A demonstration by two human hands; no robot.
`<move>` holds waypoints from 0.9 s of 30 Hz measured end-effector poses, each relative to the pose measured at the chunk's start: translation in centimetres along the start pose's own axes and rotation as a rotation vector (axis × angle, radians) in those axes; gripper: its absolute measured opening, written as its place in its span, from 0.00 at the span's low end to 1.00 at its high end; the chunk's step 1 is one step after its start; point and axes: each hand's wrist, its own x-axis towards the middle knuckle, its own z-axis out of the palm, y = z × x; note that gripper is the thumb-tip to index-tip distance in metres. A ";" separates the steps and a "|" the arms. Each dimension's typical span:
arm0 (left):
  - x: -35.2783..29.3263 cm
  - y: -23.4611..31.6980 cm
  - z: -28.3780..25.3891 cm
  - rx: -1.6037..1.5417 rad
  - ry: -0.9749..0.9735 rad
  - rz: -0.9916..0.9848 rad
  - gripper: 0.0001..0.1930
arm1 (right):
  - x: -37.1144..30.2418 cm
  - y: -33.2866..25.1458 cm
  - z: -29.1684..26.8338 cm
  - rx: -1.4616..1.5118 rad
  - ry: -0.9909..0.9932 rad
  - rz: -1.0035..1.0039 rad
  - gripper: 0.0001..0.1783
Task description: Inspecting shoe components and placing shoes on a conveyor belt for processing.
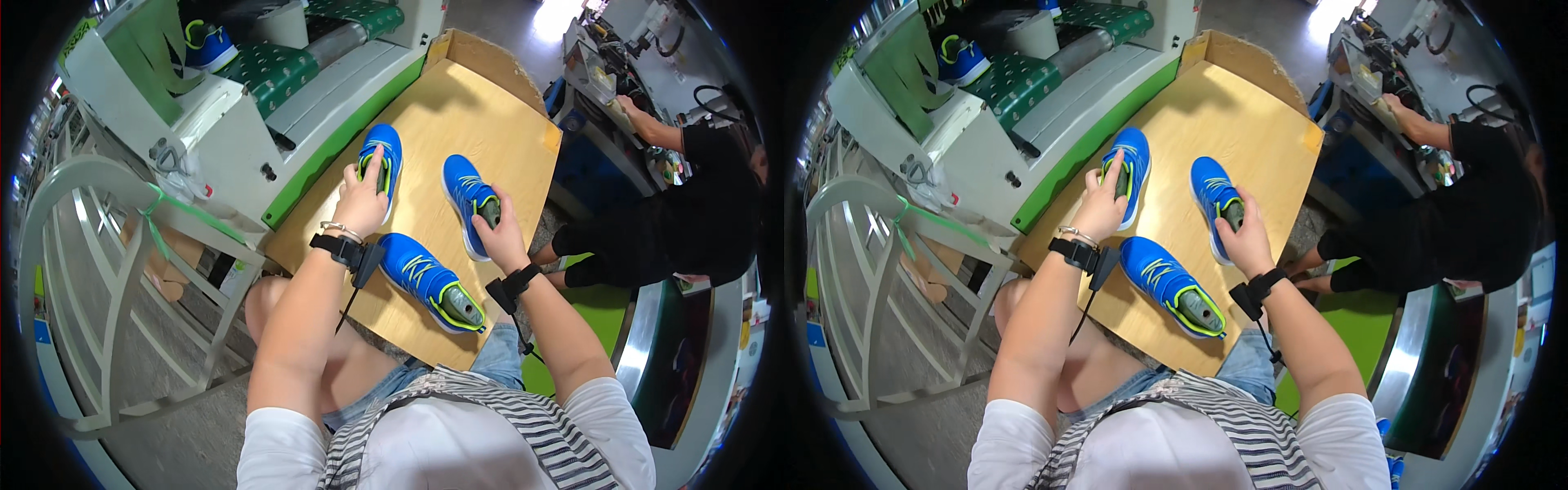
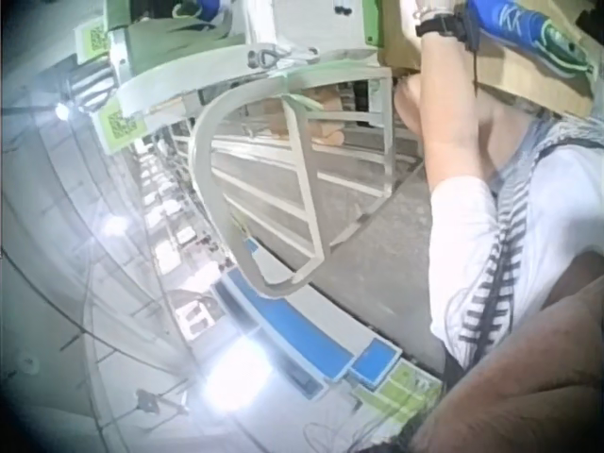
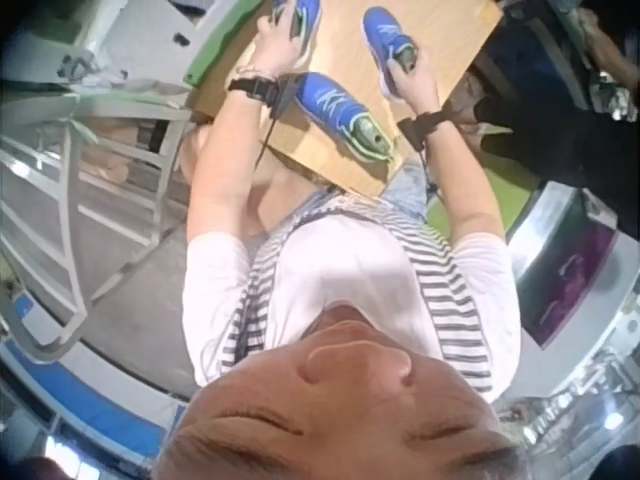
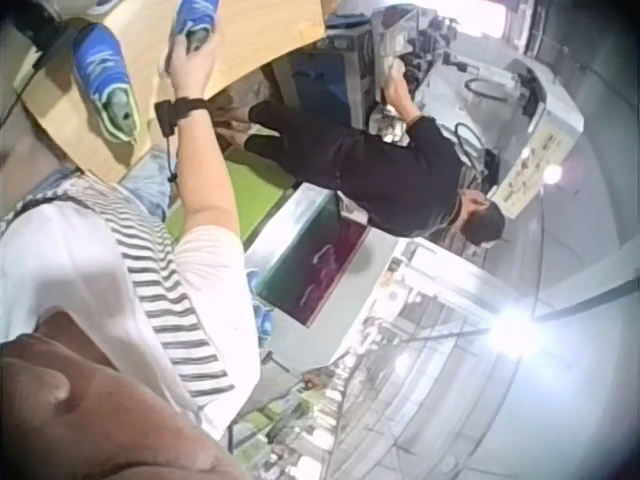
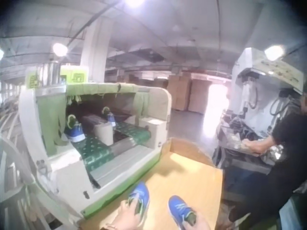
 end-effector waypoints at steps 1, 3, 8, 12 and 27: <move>0.0 -0.1 0.1 -0.014 0.022 0.024 0.44 | 0.2 -0.5 -0.4 -0.001 -0.016 -0.002 0.37; 0.6 -0.2 0.0 -0.088 -0.014 0.076 0.43 | 0.1 0.1 -0.2 0.000 -0.043 -0.011 0.37; 2.3 -1.6 0.6 -0.138 0.215 0.338 0.36 | -1.2 -0.8 -1.8 0.070 -0.194 0.031 0.40; 3.5 -1.4 1.5 -0.404 0.130 0.219 0.33 | -4.4 -1.1 -4.0 0.031 -0.254 -0.154 0.39; 2.4 -4.4 -1.0 -0.285 0.079 0.126 0.37 | -8.1 -2.5 -4.4 0.140 -0.216 -0.143 0.36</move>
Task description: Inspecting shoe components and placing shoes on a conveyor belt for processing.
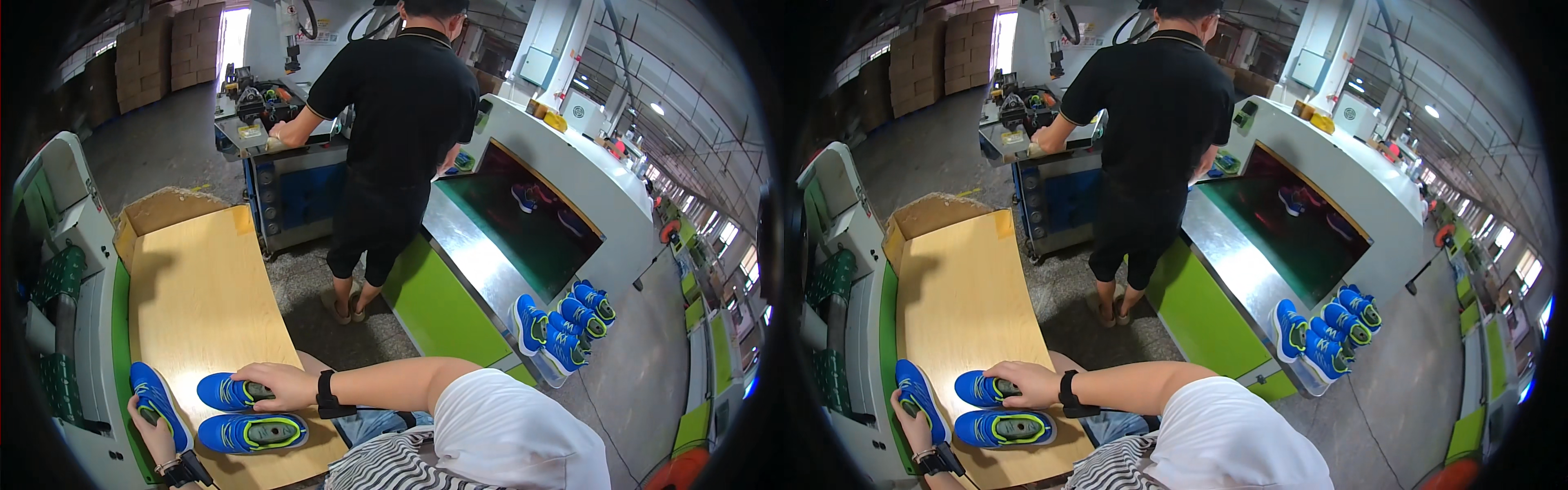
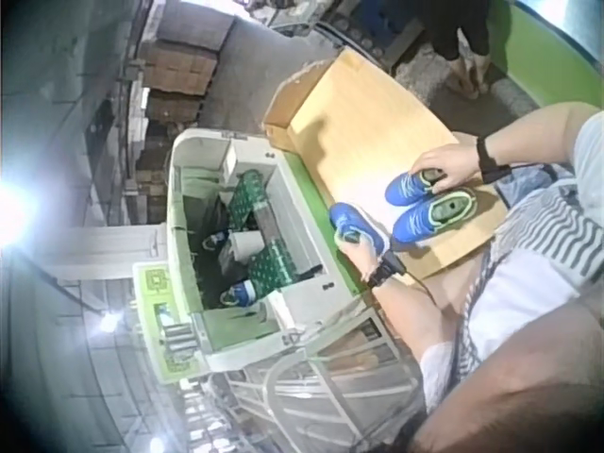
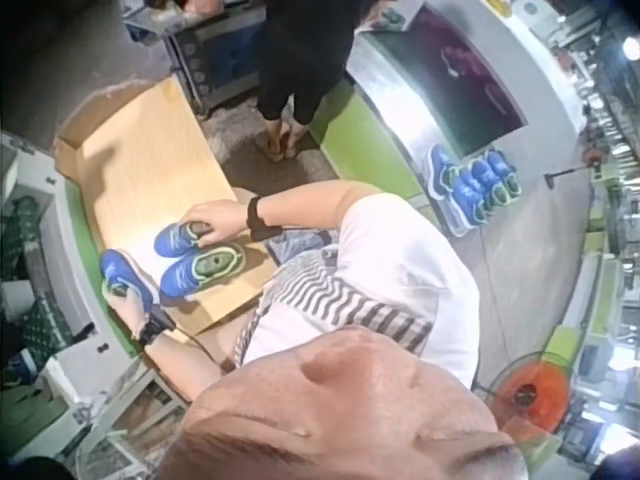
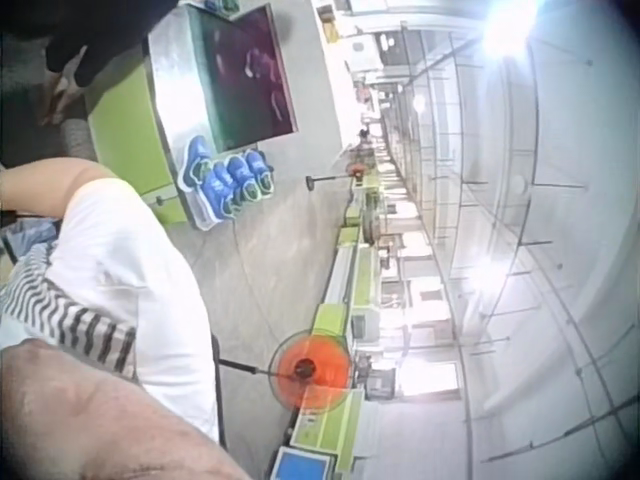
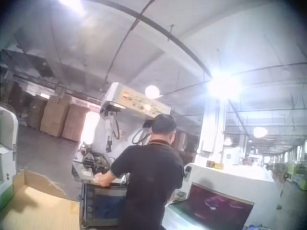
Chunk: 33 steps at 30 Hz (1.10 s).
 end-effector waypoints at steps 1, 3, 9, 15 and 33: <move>0.0 -0.1 -0.3 0.014 0.005 -0.005 0.37 | 0.0 0.1 0.0 -0.002 0.005 -0.007 0.36; 0.2 0.0 -0.6 0.043 0.016 -0.013 0.36 | 0.0 0.1 0.1 -0.001 0.014 -0.013 0.35; -0.5 -1.0 0.3 0.189 0.074 0.081 0.32 | -0.1 -0.1 0.3 -0.006 0.047 -0.007 0.34; -0.5 -0.8 0.4 0.171 0.053 0.131 0.33 | -0.3 -0.3 0.0 -0.011 0.064 -0.001 0.34; -0.9 0.1 0.2 0.240 0.019 0.084 0.35 | -0.3 -0.5 0.3 -0.012 0.103 0.016 0.33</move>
